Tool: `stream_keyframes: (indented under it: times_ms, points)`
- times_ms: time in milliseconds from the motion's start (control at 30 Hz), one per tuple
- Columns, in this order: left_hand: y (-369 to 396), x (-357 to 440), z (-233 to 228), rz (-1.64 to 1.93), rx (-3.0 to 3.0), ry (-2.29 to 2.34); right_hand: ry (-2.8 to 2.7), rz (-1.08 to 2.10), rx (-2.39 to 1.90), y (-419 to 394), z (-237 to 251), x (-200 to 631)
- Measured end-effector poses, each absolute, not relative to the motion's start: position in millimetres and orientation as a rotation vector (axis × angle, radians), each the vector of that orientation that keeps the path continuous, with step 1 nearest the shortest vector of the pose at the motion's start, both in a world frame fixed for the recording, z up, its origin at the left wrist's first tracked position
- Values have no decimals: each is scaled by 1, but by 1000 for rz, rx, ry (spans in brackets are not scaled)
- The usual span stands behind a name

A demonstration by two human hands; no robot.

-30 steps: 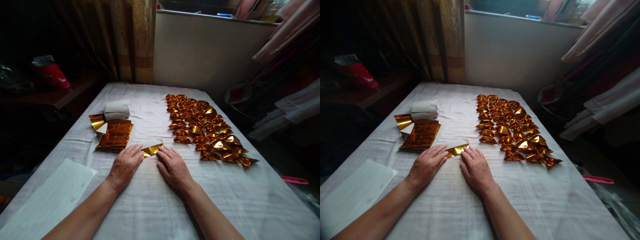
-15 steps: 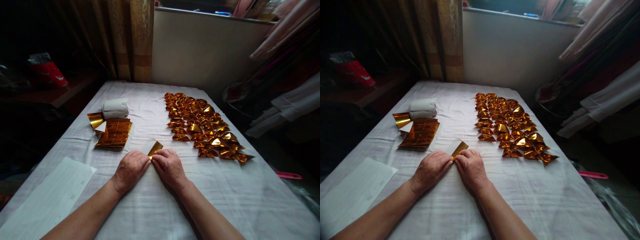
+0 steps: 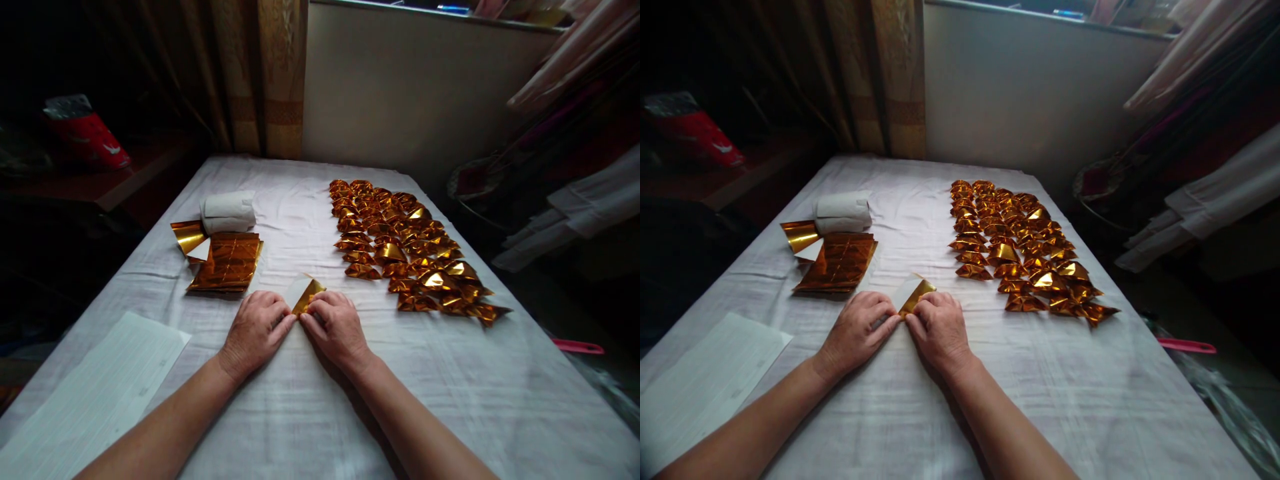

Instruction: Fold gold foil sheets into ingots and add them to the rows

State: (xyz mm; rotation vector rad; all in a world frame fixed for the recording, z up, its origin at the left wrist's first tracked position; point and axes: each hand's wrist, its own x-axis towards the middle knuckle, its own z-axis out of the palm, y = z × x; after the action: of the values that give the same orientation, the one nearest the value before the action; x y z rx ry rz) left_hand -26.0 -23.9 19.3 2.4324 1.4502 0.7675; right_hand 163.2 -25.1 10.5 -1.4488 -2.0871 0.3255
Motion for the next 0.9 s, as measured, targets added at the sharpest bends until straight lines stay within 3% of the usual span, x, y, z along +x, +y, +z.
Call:
stream_keyframes:
  times_ms: [900]
  points:
    - [-22,-25,20,689,2346,1530,-2080,266,-1576,-25,10,153]
